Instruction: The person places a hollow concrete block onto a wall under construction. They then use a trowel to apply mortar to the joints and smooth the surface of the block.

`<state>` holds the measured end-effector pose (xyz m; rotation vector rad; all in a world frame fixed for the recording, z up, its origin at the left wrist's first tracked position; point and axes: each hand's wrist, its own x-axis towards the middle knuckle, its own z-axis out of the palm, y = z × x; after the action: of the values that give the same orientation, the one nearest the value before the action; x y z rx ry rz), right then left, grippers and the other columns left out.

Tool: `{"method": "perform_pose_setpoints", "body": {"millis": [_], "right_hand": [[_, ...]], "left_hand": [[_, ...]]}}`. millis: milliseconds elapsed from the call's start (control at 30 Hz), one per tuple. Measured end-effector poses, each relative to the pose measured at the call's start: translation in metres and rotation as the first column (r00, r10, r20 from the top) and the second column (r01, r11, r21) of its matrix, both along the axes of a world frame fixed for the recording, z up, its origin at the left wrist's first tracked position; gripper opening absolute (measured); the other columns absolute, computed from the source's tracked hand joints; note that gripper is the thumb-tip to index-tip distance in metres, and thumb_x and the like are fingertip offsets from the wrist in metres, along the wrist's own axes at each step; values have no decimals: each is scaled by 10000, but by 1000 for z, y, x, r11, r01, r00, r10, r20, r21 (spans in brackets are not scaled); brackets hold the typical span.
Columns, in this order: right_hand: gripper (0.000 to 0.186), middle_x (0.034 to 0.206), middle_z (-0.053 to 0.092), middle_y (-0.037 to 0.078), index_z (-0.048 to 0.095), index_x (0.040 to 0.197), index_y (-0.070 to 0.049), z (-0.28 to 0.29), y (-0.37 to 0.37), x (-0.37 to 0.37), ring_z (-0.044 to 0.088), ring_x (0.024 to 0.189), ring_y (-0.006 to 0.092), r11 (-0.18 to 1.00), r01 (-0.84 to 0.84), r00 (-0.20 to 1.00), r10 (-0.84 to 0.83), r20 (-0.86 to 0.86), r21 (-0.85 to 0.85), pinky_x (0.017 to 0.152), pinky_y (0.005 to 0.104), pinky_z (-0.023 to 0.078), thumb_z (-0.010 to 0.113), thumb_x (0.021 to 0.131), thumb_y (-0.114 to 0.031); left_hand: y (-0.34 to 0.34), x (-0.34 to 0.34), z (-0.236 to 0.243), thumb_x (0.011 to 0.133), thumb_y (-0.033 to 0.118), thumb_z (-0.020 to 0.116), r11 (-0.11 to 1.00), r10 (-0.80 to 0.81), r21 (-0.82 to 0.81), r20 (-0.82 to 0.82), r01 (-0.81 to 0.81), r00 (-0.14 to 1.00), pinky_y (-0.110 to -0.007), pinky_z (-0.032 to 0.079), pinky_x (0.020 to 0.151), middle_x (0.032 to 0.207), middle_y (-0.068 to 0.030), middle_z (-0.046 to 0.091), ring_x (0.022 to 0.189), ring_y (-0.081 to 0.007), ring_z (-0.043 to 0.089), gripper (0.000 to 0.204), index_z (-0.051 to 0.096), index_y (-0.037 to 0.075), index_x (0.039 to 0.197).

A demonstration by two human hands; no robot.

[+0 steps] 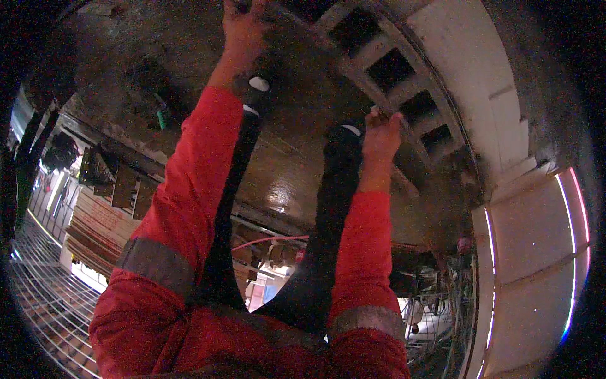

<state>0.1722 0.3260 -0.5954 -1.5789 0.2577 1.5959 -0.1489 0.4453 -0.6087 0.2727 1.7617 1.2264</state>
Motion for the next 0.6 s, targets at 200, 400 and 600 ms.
{"method": "perform_pose_setpoints", "body": {"millis": [200, 400, 600], "right_hand": [[346, 897, 592, 87, 522, 1039, -88, -12, -6, 6, 558, 769, 224, 999, 17, 1000, -17, -14, -42, 731, 391, 474, 572, 860, -380], [318, 910, 597, 108, 504, 1059, -50, -23, -9, 3, 578, 765, 240, 865, -498, 724, 451, 521, -57, 731, 413, 491, 501, 914, -333], [272, 823, 595, 102, 517, 974, -35, -4, 8, -10, 581, 685, 218, 983, 173, 980, -166, 110, -58, 626, 372, 521, 472, 934, -299]], "left_hand": [[-18, -5, -10, 860, 215, 580, 864, -434, -122, -671, 488, 601, -385, 458, 802, 1194, -123, 494, 961, -243, 505, 466, 403, 57, 1262], [-23, -42, -38, 834, 175, 582, 471, -416, -432, -878, 769, -238, -402, 461, 719, 1044, -130, 577, 887, -195, 576, 289, 509, 146, 1112], [-23, -42, -29, 882, 311, 535, 346, -466, -736, -673, 583, -574, -422, 291, 1035, 1176, -228, 523, 1170, -272, 453, 438, 472, 134, 1279]]}}
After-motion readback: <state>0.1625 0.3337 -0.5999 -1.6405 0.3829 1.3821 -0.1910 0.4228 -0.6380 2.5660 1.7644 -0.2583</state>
